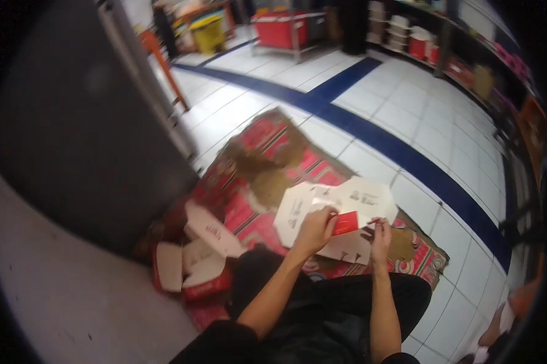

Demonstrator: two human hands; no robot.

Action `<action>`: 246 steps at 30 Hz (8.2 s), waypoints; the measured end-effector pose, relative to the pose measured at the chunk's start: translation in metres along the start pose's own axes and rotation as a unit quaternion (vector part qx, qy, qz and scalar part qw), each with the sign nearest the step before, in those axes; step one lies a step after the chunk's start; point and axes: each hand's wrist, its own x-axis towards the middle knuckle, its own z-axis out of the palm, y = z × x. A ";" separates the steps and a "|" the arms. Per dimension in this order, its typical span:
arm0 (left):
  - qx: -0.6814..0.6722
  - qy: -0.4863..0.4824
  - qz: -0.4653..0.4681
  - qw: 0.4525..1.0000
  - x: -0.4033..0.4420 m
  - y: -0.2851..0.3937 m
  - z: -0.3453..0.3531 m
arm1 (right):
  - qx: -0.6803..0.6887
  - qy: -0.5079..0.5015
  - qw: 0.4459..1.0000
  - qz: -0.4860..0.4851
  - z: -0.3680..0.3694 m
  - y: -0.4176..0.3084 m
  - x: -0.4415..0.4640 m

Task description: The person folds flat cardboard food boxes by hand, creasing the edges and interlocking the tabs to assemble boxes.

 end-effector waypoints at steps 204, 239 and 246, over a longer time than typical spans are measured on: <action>-0.195 0.023 -0.069 0.978 -0.004 0.027 0.017 | 0.096 -0.178 0.979 0.039 0.053 -0.022 -0.036; -0.107 0.063 -0.038 0.992 -0.020 0.010 0.042 | -0.302 -0.045 0.924 -0.229 0.064 -0.023 -0.049; -0.172 0.000 -0.056 0.983 -0.021 0.007 0.060 | -0.058 0.018 0.996 -0.069 0.054 -0.012 -0.039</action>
